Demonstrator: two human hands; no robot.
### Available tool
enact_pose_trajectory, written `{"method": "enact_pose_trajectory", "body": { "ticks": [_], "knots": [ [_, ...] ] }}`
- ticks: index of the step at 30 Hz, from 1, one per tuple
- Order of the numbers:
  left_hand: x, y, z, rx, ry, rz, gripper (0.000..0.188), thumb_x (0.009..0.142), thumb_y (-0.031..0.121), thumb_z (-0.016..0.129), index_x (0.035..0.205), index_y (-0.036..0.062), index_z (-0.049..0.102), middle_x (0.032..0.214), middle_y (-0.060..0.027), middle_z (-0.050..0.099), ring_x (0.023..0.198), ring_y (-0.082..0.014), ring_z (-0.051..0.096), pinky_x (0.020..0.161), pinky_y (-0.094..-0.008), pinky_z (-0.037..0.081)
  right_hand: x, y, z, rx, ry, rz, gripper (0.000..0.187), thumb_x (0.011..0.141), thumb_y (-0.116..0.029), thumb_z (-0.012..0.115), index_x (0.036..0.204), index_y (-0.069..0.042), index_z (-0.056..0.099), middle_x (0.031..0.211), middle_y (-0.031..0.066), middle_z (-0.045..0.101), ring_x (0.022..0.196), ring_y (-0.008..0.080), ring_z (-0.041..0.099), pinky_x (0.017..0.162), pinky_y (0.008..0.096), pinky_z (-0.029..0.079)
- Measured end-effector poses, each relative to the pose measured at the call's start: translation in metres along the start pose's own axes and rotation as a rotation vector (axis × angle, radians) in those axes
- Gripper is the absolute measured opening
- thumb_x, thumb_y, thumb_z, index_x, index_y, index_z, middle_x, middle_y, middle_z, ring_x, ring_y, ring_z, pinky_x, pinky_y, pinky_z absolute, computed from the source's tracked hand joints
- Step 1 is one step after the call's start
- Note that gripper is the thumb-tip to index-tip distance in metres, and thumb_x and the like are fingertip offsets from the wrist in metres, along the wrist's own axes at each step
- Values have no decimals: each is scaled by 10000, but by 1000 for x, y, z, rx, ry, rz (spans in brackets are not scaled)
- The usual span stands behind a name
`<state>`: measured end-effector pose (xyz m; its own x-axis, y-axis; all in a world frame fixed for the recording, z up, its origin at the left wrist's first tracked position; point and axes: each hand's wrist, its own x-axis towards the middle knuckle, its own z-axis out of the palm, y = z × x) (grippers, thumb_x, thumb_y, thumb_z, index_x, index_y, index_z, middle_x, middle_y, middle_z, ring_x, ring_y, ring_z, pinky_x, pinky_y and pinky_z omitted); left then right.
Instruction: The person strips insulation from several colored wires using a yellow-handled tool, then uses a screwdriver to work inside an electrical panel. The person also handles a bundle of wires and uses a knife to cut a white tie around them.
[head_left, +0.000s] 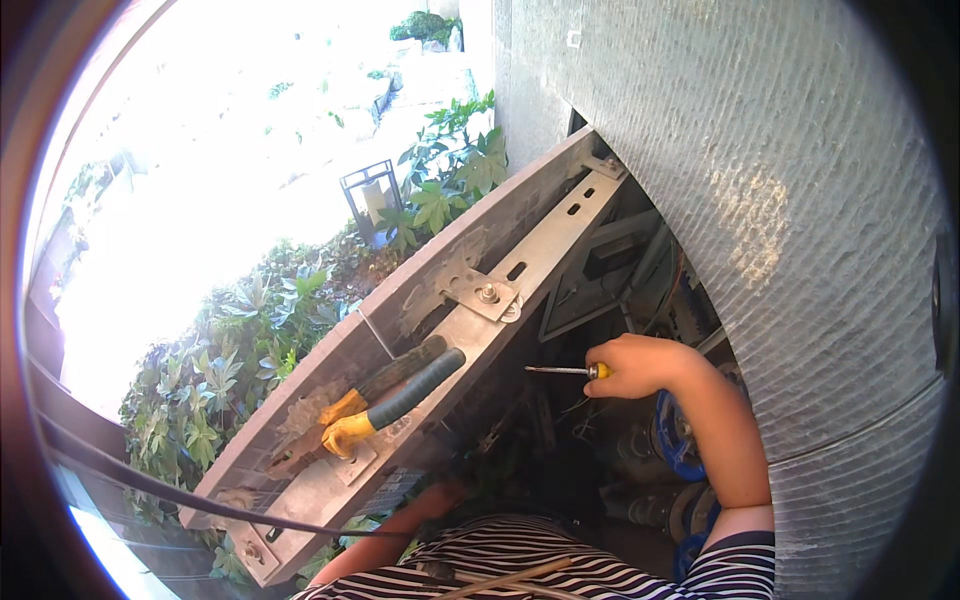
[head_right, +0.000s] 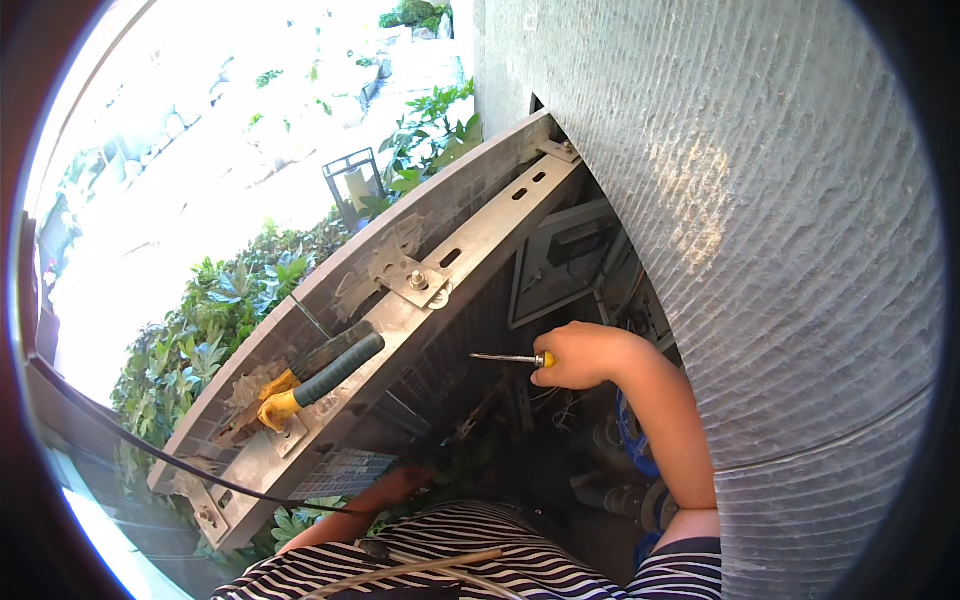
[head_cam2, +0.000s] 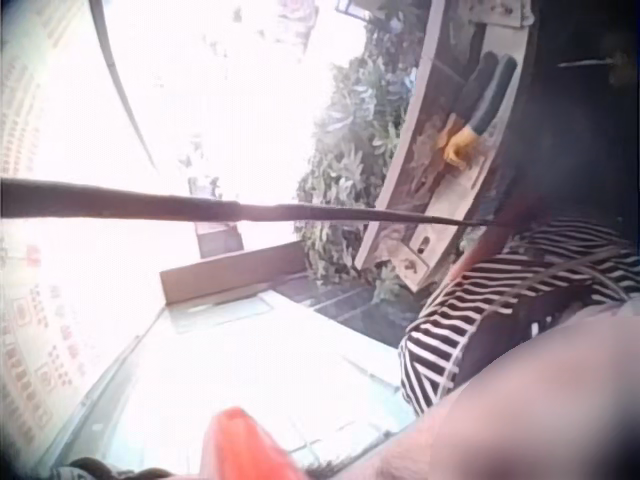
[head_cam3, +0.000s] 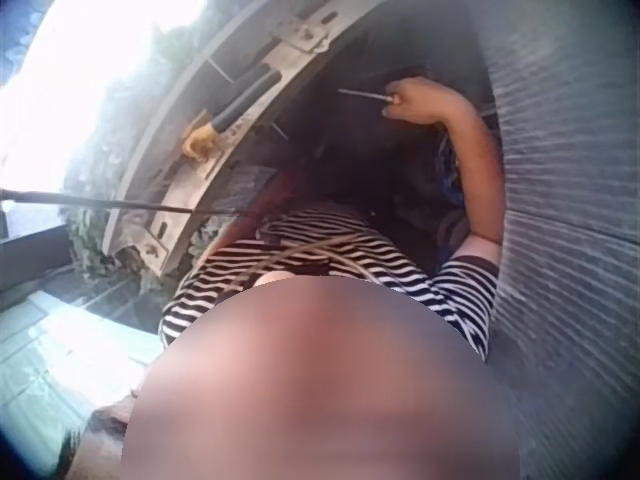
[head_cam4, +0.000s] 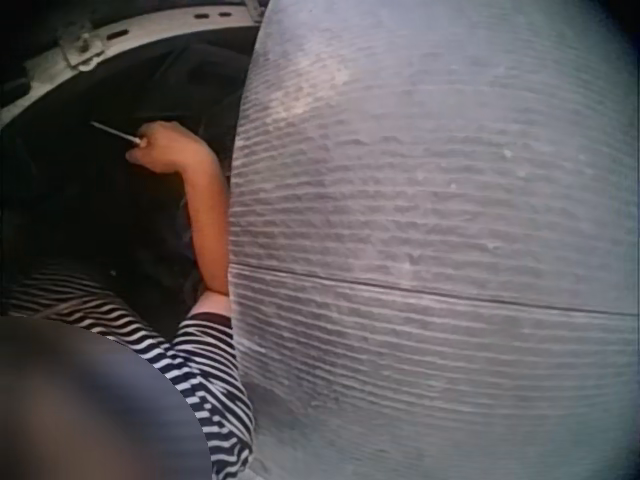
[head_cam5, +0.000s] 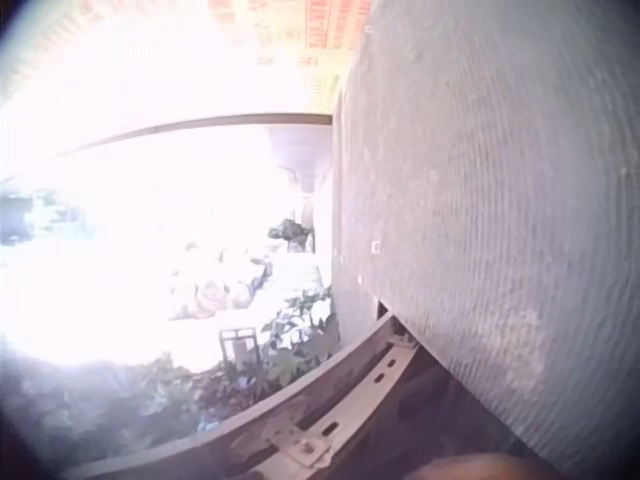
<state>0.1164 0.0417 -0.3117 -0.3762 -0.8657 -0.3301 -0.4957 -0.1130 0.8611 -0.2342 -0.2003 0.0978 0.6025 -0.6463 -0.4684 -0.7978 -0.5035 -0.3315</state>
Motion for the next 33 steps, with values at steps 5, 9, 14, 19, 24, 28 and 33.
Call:
{"method": "enact_pose_trajectory", "body": {
  "ticks": [5,9,14,19,24,28,33],
  "knots": [
    [6,15,5,-40,216,-15,507,999,406,589,1338,31,548,1165,-288,648,1093,-414,647,912,-502,507,-1,-2,1,-2,-6,12,469,885,-447,701,1082,-22,704,957,228,726,960,415,693,831,464,541],
    [9,28,2,160,324,-149,628,980,524,570,1384,46,514,1107,-329,661,1033,-474,660,889,-551,512,-3,-3,-1,-15,-8,35,470,888,-453,697,1093,-30,707,983,222,730,980,406,693,842,461,543],
    [9,82,-26,288,250,-327,657,988,624,482,1326,75,609,1084,-317,693,976,-487,686,898,-569,514,-3,-5,-1,-35,-13,57,463,889,-457,696,1098,-43,712,1017,213,732,1006,400,691,865,462,543],
    [15,70,-36,453,174,-406,583,1009,608,424,1321,174,659,1190,-204,712,1055,-424,693,913,-576,515,1,-4,0,-60,-7,20,445,892,-458,695,1103,-67,719,1035,211,732,1023,398,690,884,466,541],
    [13,88,-37,455,224,-500,573,980,673,411,1306,282,674,1119,-195,723,1013,-381,711,842,-535,550,-1,-7,0,-58,-17,53,463,888,-442,684,1124,-46,721,1026,195,743,1011,379,701,886,453,547],
    [3,100,-39,207,84,-385,480,1040,477,438,1300,146,668,1202,-178,704,1091,-336,685,905,-486,535,2,-3,0,-55,-9,27,474,886,-443,687,1128,-36,719,1020,191,746,995,376,706,872,447,550],
    [26,-51,9,85,-39,14,413,1064,346,453,1279,58,655,1149,-198,696,958,-298,683,839,-447,545,0,1,-2,-34,1,28,472,881,-453,698,1087,-28,719,993,207,737,981,389,703,851,456,548]
  ]
}}
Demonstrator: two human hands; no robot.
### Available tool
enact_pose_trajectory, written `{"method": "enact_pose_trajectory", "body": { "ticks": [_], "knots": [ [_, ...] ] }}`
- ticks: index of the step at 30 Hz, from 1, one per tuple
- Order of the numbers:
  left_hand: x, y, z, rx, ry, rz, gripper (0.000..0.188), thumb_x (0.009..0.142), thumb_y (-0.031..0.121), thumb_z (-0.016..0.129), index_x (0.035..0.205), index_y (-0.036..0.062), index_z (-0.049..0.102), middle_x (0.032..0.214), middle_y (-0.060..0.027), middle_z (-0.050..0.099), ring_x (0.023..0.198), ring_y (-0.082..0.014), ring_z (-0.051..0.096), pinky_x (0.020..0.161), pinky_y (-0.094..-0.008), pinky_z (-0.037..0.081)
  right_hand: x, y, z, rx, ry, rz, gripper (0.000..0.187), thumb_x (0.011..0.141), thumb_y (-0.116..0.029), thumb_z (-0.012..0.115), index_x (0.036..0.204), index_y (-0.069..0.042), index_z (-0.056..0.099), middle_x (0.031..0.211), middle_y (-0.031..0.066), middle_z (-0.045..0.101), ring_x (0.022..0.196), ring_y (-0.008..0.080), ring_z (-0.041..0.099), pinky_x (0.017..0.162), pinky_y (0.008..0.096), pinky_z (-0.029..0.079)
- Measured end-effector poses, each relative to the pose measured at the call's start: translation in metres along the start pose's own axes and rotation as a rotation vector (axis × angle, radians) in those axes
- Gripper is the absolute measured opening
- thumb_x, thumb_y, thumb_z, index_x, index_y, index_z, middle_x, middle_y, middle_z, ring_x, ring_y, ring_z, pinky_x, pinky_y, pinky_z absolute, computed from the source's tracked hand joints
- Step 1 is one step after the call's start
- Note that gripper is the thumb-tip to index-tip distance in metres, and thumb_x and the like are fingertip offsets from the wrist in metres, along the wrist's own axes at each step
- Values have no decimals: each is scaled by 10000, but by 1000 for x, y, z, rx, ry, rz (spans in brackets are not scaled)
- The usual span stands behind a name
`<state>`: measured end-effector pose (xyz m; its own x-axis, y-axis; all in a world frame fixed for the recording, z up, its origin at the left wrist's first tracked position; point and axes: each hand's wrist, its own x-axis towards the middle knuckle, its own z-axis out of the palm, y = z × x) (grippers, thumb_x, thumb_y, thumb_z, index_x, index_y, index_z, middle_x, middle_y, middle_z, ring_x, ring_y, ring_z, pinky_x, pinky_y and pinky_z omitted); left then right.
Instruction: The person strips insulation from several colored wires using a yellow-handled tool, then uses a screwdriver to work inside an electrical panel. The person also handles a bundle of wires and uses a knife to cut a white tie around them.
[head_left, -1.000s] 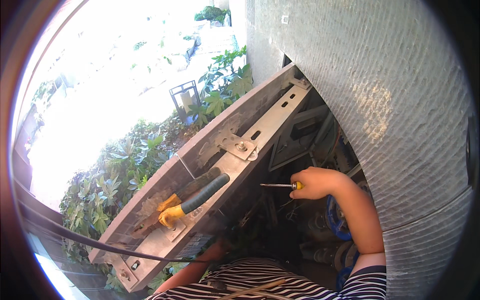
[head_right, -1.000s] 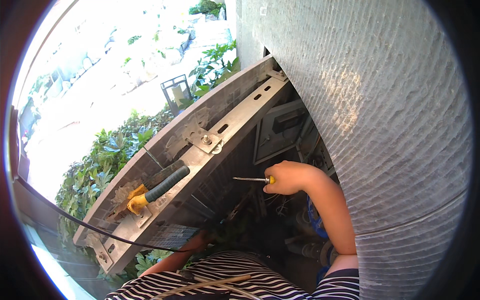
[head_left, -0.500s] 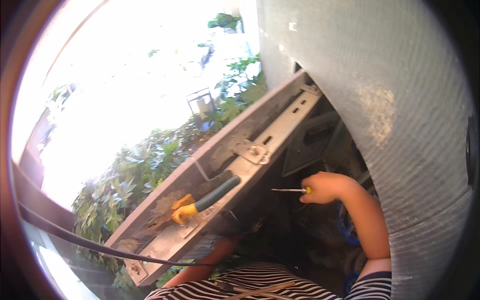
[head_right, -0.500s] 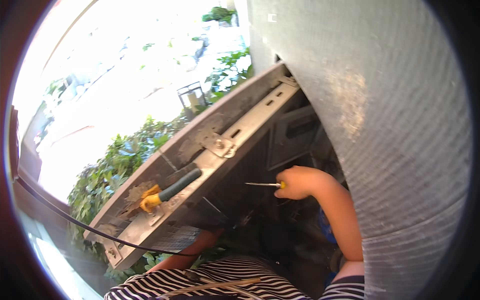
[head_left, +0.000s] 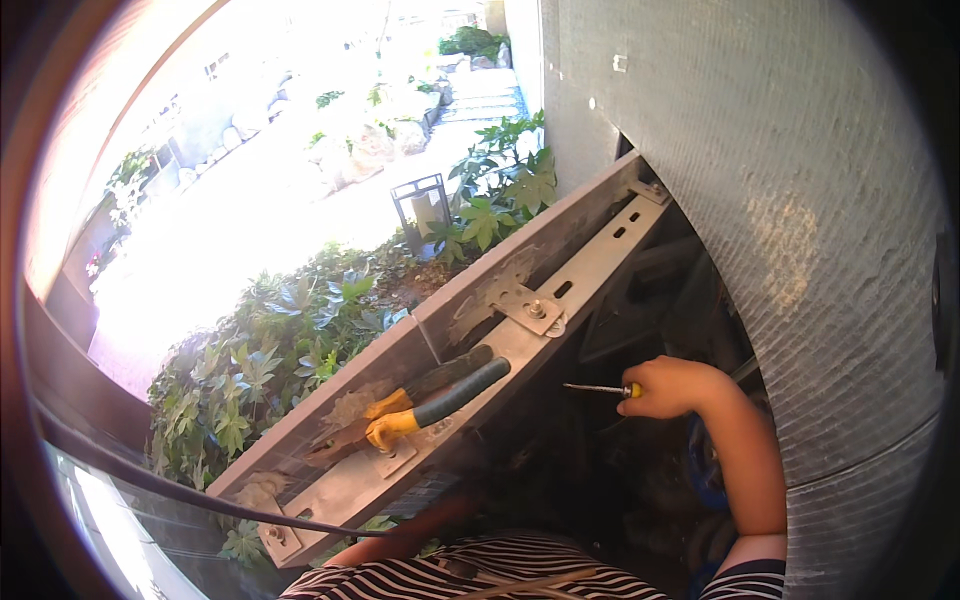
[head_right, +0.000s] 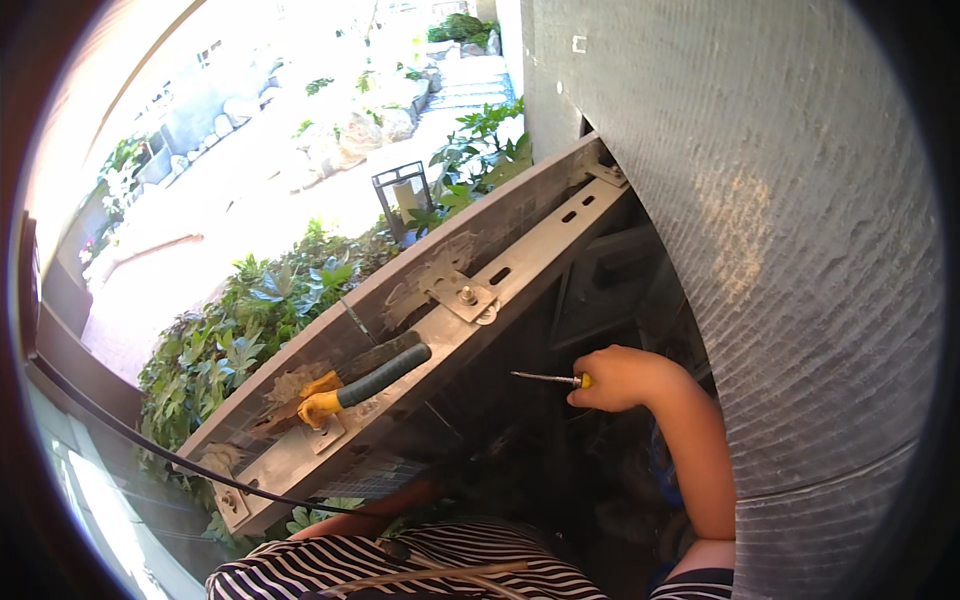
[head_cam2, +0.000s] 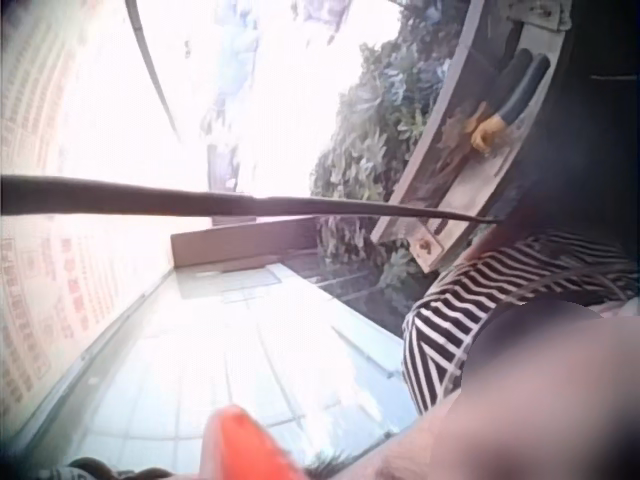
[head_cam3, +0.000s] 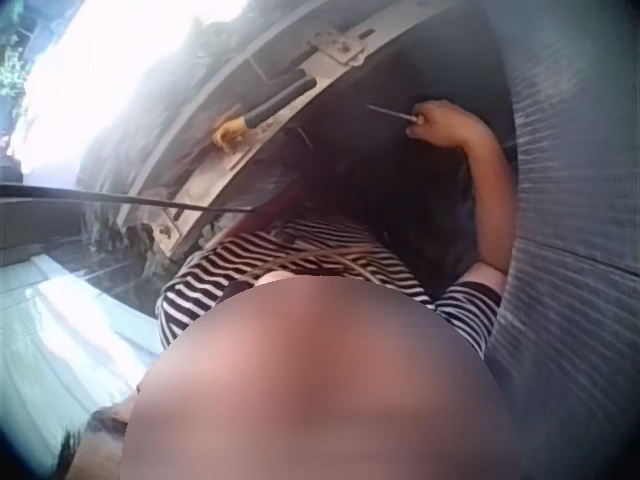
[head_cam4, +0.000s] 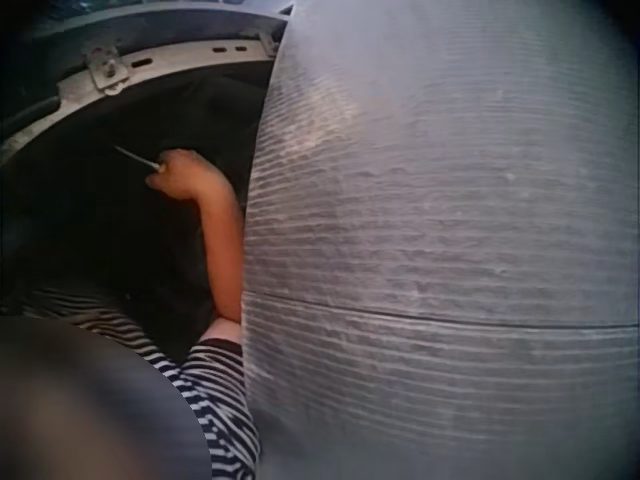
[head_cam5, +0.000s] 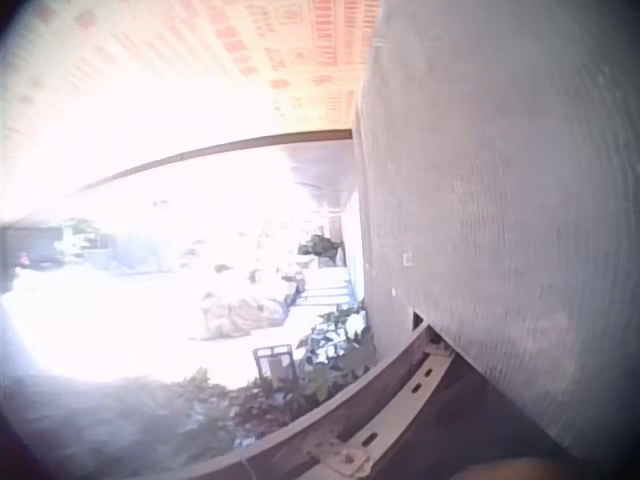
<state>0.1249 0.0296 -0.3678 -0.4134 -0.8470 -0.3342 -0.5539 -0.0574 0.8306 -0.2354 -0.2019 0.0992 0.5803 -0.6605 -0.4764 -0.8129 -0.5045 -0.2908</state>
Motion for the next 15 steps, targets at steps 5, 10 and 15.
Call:
{"method": "enact_pose_trajectory", "body": {
  "ticks": [5,10,15],
  "knots": [
    [-46,-47,39,-125,174,-121,383,985,345,535,1200,73,698,1061,-227,718,885,-367,705,800,-491,556,2,-4,-1,17,0,-15,463,882,-455,697,1055,-26,718,981,211,734,974,392,701,843,459,546],
    [-58,-126,55,62,42,-257,384,974,393,555,1151,81,692,973,-194,697,824,-333,679,751,-475,541,-3,-5,-4,20,-13,8,459,886,-455,686,1063,-34,726,998,195,740,985,380,701,857,451,546],
    [-68,-162,47,227,-57,-285,394,963,441,575,1102,89,686,884,-162,676,762,-299,652,702,-460,526,-2,-7,-5,23,-20,19,459,886,-457,689,1058,-33,724,990,188,742,984,370,704,855,446,546]
  ]
}}
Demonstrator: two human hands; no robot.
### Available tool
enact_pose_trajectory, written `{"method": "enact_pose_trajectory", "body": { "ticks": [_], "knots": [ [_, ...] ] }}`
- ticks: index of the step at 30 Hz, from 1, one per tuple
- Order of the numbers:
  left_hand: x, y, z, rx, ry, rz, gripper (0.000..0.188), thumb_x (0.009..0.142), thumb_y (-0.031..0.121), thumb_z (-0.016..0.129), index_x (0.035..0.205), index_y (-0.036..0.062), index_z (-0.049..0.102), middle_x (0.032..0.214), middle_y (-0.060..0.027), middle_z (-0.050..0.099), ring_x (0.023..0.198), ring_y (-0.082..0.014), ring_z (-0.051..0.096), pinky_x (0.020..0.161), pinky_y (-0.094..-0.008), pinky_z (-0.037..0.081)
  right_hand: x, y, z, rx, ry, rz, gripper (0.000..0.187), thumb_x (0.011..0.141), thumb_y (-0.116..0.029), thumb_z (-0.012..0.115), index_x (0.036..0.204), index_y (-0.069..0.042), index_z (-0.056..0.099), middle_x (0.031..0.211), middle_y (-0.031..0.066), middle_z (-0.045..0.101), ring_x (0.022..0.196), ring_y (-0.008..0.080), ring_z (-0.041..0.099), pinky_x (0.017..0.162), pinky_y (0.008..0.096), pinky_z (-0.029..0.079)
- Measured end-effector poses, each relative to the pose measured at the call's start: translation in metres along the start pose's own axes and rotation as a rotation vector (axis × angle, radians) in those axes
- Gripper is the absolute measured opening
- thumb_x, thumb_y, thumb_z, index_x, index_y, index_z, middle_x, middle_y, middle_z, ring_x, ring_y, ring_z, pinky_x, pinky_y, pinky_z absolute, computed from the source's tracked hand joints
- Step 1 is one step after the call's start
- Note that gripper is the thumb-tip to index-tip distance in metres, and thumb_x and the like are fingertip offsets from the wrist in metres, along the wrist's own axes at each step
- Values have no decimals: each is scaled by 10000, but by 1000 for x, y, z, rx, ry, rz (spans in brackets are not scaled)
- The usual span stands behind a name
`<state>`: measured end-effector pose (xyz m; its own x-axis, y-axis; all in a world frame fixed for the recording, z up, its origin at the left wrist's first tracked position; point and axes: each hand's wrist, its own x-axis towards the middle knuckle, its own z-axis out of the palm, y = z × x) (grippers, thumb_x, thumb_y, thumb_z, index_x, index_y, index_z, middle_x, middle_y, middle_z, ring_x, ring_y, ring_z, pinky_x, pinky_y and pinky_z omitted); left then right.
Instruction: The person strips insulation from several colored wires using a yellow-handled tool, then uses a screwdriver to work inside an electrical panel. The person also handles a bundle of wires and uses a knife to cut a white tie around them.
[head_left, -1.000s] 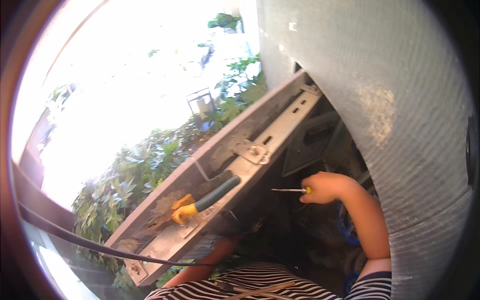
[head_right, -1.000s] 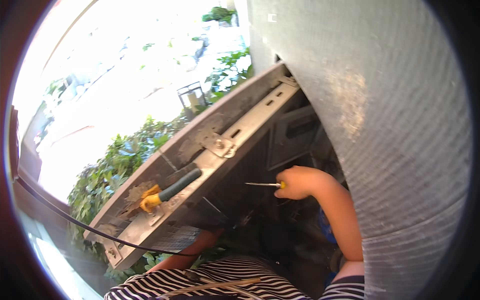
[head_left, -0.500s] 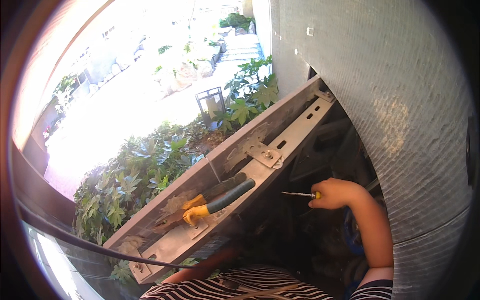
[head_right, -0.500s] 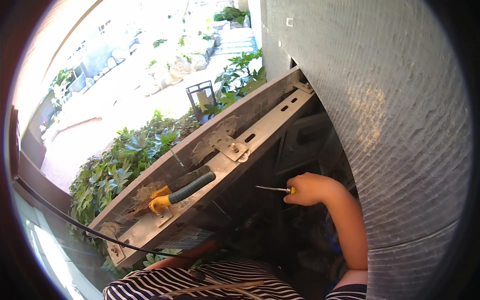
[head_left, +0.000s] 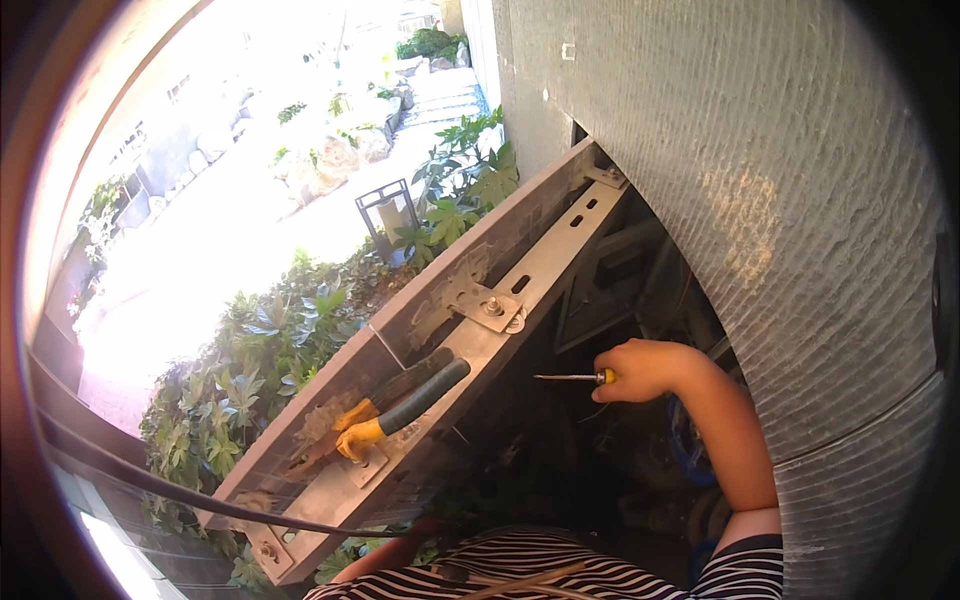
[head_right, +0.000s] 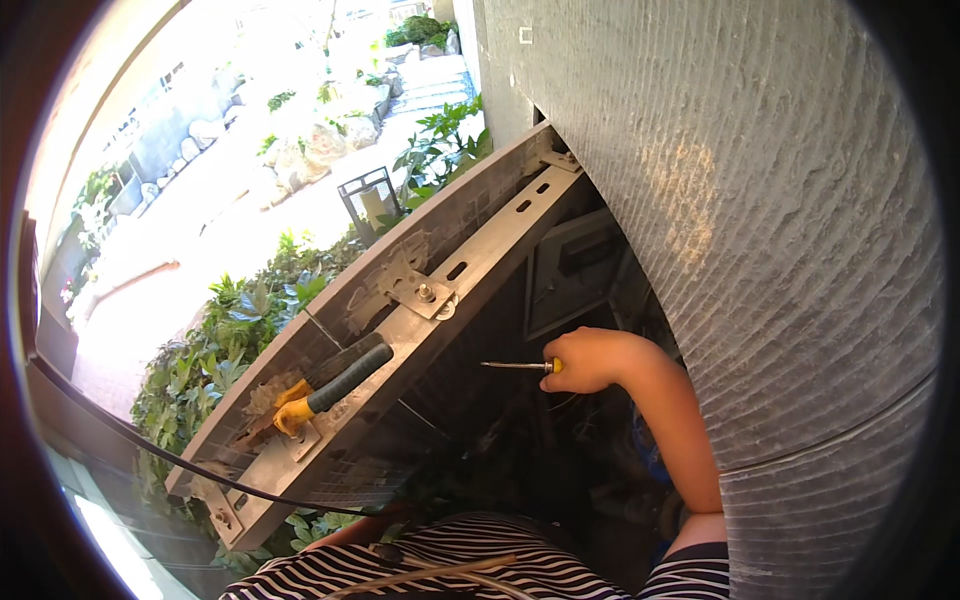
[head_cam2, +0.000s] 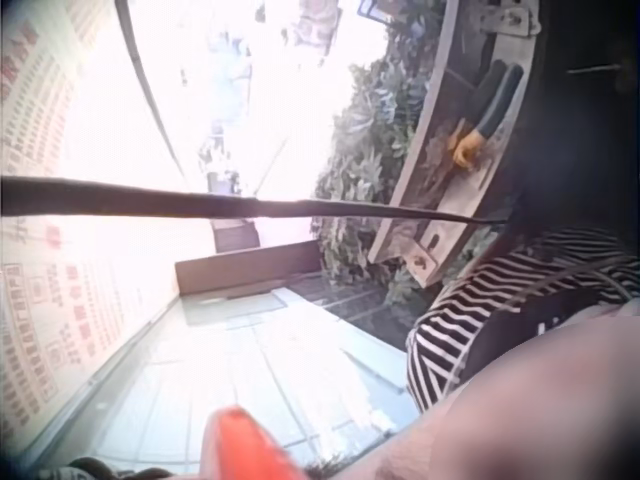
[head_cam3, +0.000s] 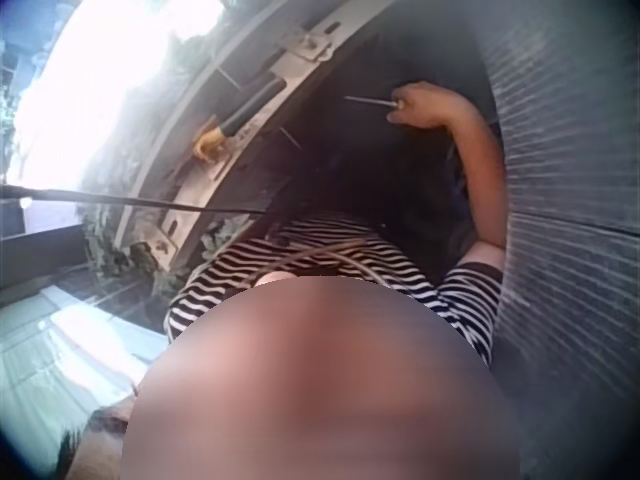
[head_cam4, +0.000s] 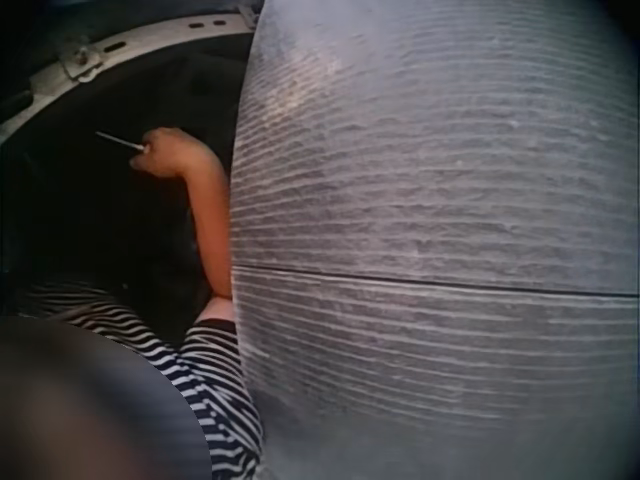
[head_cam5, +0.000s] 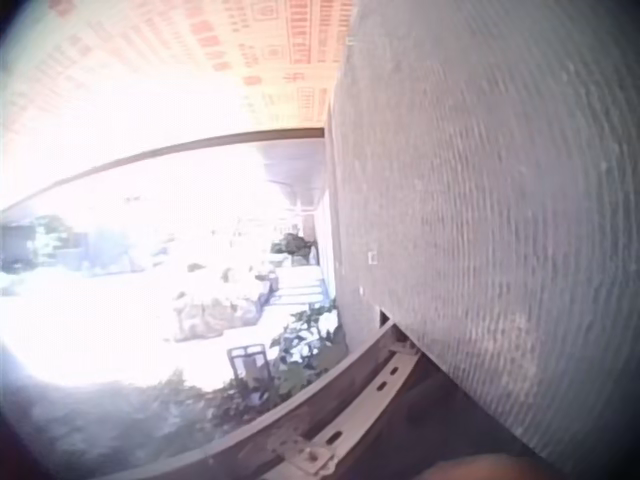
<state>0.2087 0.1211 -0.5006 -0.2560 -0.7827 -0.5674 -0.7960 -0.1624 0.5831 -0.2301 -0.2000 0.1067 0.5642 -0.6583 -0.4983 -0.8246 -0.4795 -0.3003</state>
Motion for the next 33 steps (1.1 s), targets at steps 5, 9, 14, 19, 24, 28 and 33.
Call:
{"method": "enact_pose_trajectory", "body": {
  "ticks": [5,9,14,19,24,28,33],
  "knots": [
    [-9,-6,-16,430,153,312,421,984,500,585,974,91,682,692,-87,629,614,-218,593,580,-412,497,-3,2,0,9,10,1,456,886,-462,690,1057,-41,726,985,182,744,999,361,704,860,441,547],
    [-20,31,-28,-207,63,-66,474,965,559,590,883,98,664,633,-81,607,561,-206,600,554,-402,493,4,6,3,-7,5,-15,463,884,-465,691,1058,-38,726,977,181,745,991,363,706,860,438,548],
    [-15,6,-8,-294,113,-236,419,964,513,608,935,101,680,712,-89,652,605,-228,623,590,-410,500,3,7,4,-14,18,-30,471,886,-466,689,1064,-31,725,987,187,745,980,366,708,860,436,549],
    [-3,-31,6,-286,-14,-347,389,866,457,638,981,106,759,895,-210,736,875,-377,710,824,-521,545,0,2,0,9,-9,-7,477,887,-466,686,1089,-35,725,1030,195,742,1010,372,702,878,440,548],
    [7,-27,8,-233,-41,-238,315,820,401,662,908,115,759,861,-213,721,895,-391,704,818,-525,541,1,3,2,-8,11,-3,483,890,-470,680,1104,-39,723,1047,196,741,1035,378,696,902,443,546],
    [3,-29,6,-234,-49,-234,284,786,352,695,901,100,754,866,-219,713,883,-387,701,810,-521,539,1,5,-1,-8,0,-7,491,889,-473,678,1113,-39,722,1054,196,740,1044,379,694,914,443,544],
    [5,-29,8,-362,1,-358,286,749,323,739,926,99,751,874,-213,715,878,-383,694,813,-506,536,1,3,-3,6,-8,0,497,888,-477,679,1122,-40,721,1070,199,739,1052,381,693,919,442,543]
  ]
}}
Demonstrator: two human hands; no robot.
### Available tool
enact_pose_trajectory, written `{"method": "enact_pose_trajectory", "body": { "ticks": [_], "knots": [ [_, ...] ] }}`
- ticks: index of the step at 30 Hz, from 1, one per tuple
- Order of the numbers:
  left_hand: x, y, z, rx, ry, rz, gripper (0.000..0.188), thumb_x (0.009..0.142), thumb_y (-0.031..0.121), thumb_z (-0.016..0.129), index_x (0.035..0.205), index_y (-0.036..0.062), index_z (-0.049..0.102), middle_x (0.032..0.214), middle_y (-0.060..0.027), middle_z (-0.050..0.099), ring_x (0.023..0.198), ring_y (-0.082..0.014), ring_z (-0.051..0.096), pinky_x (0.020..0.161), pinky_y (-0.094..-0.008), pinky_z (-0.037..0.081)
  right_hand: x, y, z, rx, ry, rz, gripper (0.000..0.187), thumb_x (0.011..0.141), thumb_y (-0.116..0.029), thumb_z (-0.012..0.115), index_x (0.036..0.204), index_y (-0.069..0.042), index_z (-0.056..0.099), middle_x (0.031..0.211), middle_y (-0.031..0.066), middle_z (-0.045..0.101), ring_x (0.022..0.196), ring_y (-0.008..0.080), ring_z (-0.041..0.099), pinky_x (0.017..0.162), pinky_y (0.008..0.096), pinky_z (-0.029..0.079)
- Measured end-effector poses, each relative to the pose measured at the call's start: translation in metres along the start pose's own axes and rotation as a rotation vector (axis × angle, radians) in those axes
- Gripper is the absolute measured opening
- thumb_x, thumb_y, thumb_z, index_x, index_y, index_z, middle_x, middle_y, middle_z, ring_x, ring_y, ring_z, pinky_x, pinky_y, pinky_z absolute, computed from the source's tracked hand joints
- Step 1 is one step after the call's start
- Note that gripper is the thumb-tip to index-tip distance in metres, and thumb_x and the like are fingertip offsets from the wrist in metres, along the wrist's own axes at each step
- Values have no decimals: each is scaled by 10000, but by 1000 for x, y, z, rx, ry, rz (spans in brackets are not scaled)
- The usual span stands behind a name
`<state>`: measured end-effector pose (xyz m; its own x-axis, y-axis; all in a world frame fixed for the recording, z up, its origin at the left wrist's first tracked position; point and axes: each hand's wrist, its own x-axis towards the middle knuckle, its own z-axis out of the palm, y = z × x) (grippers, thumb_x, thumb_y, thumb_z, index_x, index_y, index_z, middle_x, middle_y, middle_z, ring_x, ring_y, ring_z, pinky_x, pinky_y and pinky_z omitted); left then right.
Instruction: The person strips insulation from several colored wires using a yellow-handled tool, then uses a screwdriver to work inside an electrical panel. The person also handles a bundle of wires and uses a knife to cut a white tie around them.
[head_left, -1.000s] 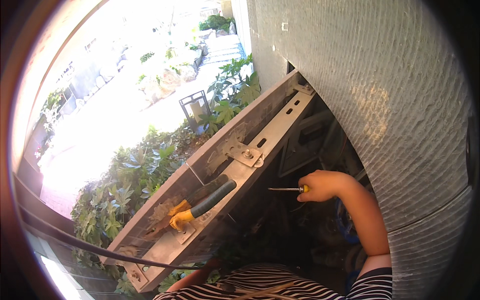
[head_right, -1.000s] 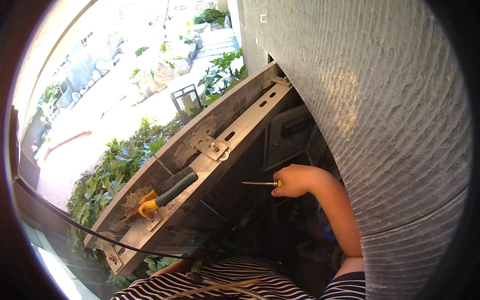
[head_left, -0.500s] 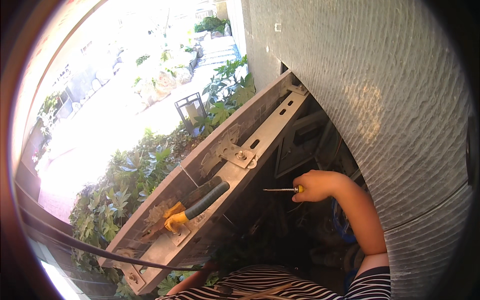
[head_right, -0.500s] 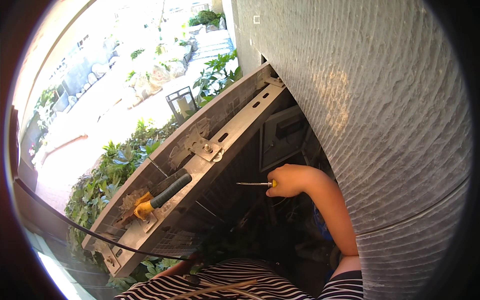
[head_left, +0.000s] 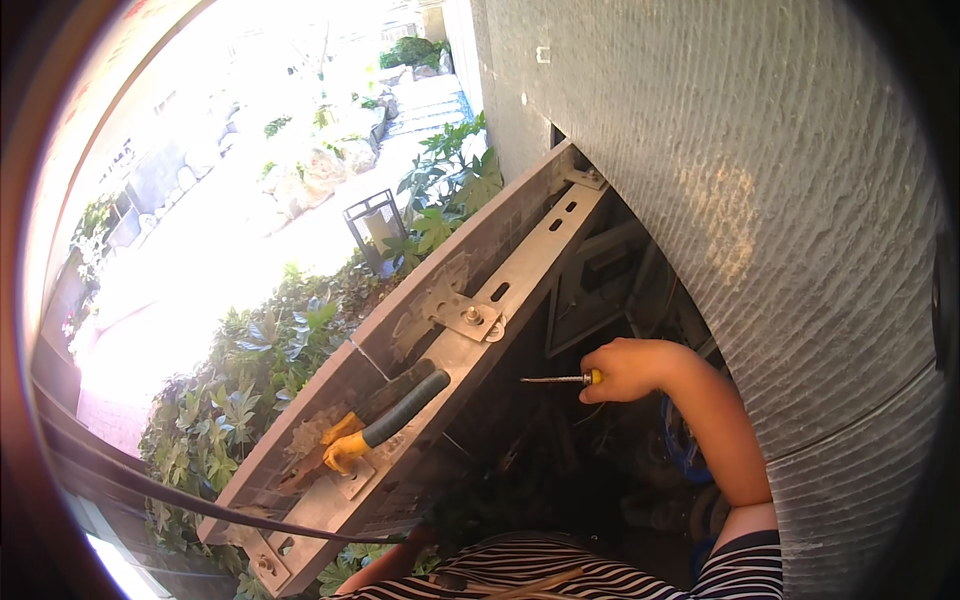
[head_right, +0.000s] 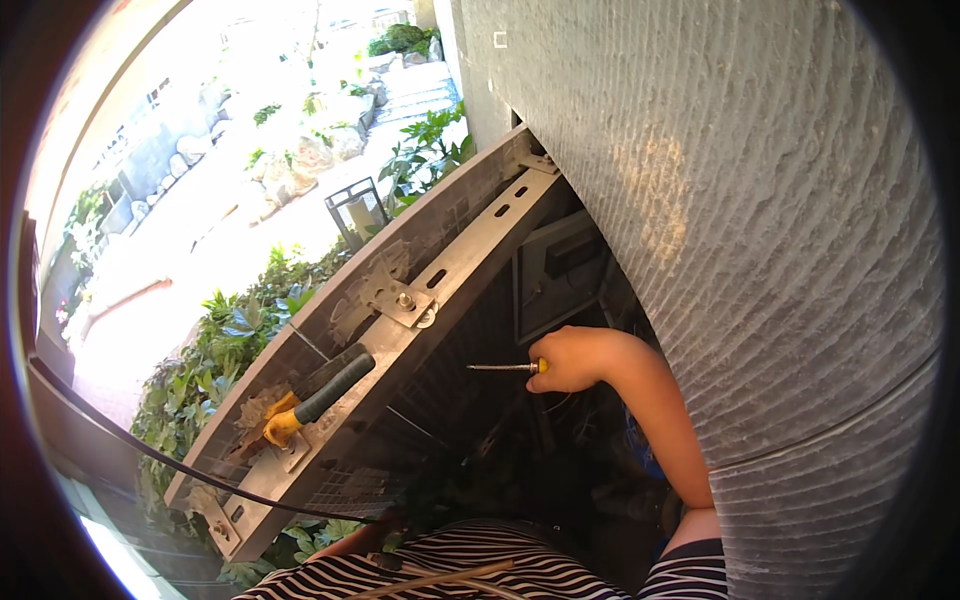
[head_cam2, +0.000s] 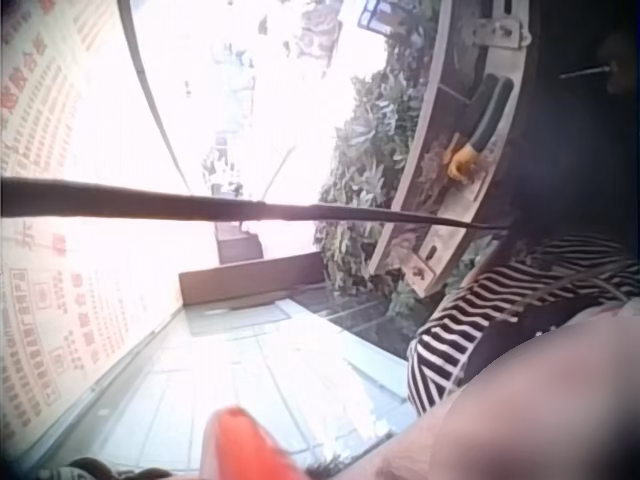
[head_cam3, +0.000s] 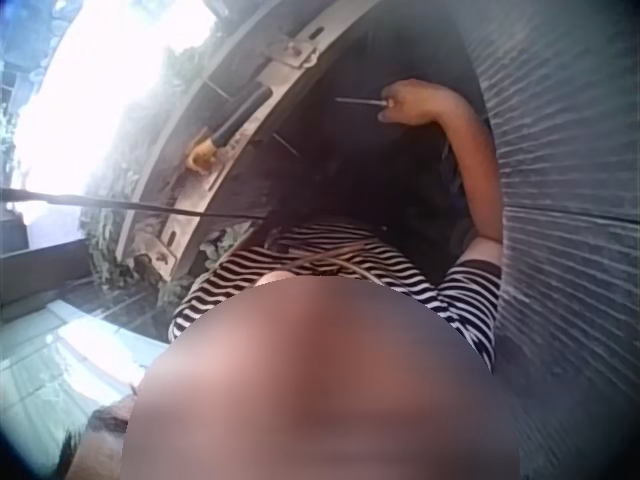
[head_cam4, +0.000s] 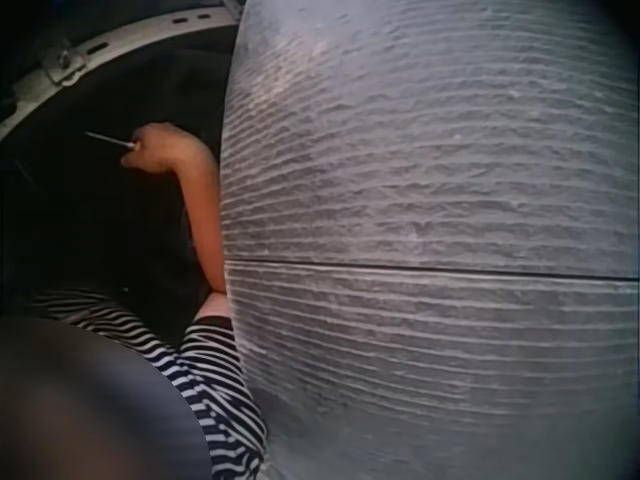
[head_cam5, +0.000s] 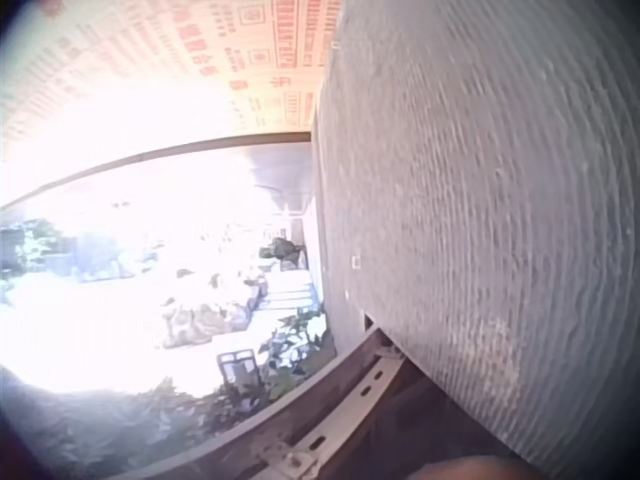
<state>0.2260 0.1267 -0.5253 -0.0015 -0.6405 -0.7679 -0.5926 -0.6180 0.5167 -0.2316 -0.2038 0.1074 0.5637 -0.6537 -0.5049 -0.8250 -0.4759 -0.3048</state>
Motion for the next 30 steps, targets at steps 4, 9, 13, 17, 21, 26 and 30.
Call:
{"method": "enact_pose_trajectory", "body": {
  "ticks": [4,9,13,17,21,26,30],
  "knots": [
    [-1,-1,-1,-99,-3,-94,314,753,363,756,940,110,750,856,-189,718,837,-344,696,781,-485,548,2,1,0,-11,-3,-6,504,888,-480,677,1130,-40,719,1085,199,737,1059,382,691,921,440,543],
    [-4,3,-12,-79,-196,221,157,1028,288,574,1070,158,652,788,-44,654,614,-225,631,474,-370,460,2,3,2,-3,5,-10,516,890,-493,674,1131,-38,715,1063,199,738,1047,379,693,905,437,544],
    [1,7,-10,-167,-199,33,346,961,468,598,1037,150,709,751,-85,681,629,-224,652,584,-404,519,4,8,4,-8,11,-23,525,893,-509,674,1127,-40,708,1025,197,737,1019,374,698,870,436,547],
    [3,5,-2,-137,-59,-62,466,953,569,564,1026,142,735,749,-115,708,660,-234,686,648,-434,551,0,2,-1,5,2,-12,514,890,-487,675,1130,-34,720,1063,207,738,1037,374,699,901,432,547],
    [4,7,0,34,-72,32,489,959,580,544,1073,139,721,795,-128,727,742,-285,713,728,-477,553,2,4,1,5,1,-10,514,890,-485,676,1126,-30,720,1051,207,739,1027,371,701,890,430,548],
    [3,5,-1,211,-109,148,487,976,572,499,1065,150,724,832,-135,745,825,-335,721,806,-502,548,5,8,3,7,3,-23,531,894,-512,677,1126,-36,707,1033,199,736,1023,376,696,873,436,545],
    [2,6,6,175,-34,-16,480,985,557,472,1066,161,730,835,-129,749,831,-335,722,809,-495,552,2,8,1,5,1,-11,529,893,-511,678,1126,-37,708,1031,197,736,1023,376,696,873,435,544]
  ]
}}
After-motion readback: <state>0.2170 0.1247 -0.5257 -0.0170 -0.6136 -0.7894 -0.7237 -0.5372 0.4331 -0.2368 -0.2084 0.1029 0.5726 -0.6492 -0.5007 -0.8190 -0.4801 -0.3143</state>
